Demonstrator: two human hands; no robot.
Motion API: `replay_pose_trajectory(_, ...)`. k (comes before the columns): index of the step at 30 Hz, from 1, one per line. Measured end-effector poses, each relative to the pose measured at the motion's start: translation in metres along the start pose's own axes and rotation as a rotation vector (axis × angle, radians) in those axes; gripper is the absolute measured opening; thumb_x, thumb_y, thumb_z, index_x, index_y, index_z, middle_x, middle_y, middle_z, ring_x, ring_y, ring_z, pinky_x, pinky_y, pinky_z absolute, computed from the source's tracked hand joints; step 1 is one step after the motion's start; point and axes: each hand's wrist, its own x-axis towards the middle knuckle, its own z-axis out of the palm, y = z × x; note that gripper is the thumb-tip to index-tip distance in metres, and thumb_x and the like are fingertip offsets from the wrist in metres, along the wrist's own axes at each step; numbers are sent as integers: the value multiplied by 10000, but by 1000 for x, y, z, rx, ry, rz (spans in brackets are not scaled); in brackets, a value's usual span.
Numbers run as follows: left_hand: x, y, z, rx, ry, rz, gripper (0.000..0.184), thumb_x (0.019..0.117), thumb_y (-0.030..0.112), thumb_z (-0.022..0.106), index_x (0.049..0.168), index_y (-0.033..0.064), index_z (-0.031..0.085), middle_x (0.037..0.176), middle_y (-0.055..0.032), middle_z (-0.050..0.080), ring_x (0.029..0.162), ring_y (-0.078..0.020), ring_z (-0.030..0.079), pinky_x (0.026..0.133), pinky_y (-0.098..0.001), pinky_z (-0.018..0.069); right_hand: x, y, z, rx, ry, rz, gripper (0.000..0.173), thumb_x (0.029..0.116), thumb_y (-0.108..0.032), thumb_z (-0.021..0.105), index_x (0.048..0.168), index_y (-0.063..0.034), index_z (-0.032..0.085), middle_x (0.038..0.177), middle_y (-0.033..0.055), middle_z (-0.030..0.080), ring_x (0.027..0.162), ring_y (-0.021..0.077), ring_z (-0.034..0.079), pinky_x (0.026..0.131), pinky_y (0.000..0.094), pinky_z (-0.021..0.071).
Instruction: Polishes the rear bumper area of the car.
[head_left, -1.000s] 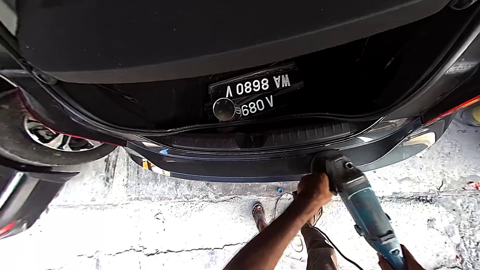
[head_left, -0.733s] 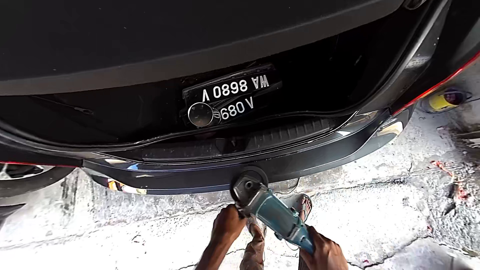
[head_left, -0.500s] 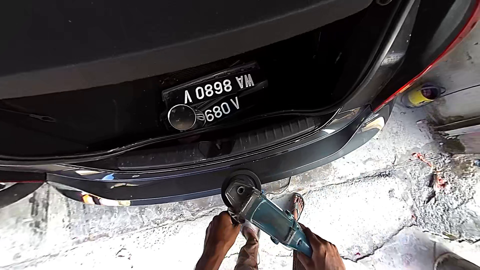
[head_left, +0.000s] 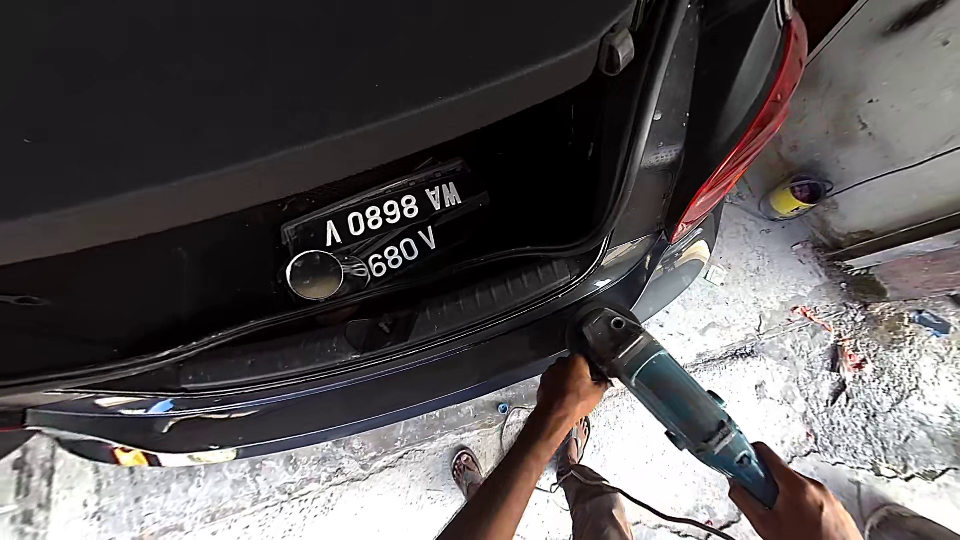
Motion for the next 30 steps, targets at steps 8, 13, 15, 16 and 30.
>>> replay_pose_trajectory(8,45,49,5,-128,123,180,406,907,416,749,974,18,702,927,-177,708,912,-345,698,797,-578,542,17,11,-37,-100,198,-2,430,820,-284,715,1153,-19,656,784,225,694,694,461,694,566,652,506)
replay_pose_trajectory(13,74,59,3,-151,249,334,402,883,408,774,1032,41,709,945,-155,725,923,-322,715,808,-574,565,24,3,-44,-137,308,6,416,807,-267,713,1129,-11,660,787,233,689,684,473,688,545,645,496)
replay_pose_trajectory(15,76,51,7,-167,258,357,394,878,414,775,1017,50,712,933,-146,727,908,-309,718,795,-570,571,22,-1,-42,-142,284,14,424,815,-279,711,1140,-12,660,800,234,694,705,474,693,562,651,498)
replay_pose_trajectory(16,75,45,10,-171,247,348,391,875,419,772,1017,58,715,939,-137,728,912,-299,718,798,-567,575,20,-2,-40,-137,261,14,425,819,-286,712,1143,-17,661,802,234,698,712,472,697,568,652,501)
replay_pose_trajectory(30,-97,-198,29,-29,170,-287,481,887,448,722,1032,-10,702,969,-207,717,969,-377,706,866,-589,545,-47,-92,117,60,-239,-175,517,865,-416,724,1248,-71,685,961,166,763,802,391,744,688,614,572)
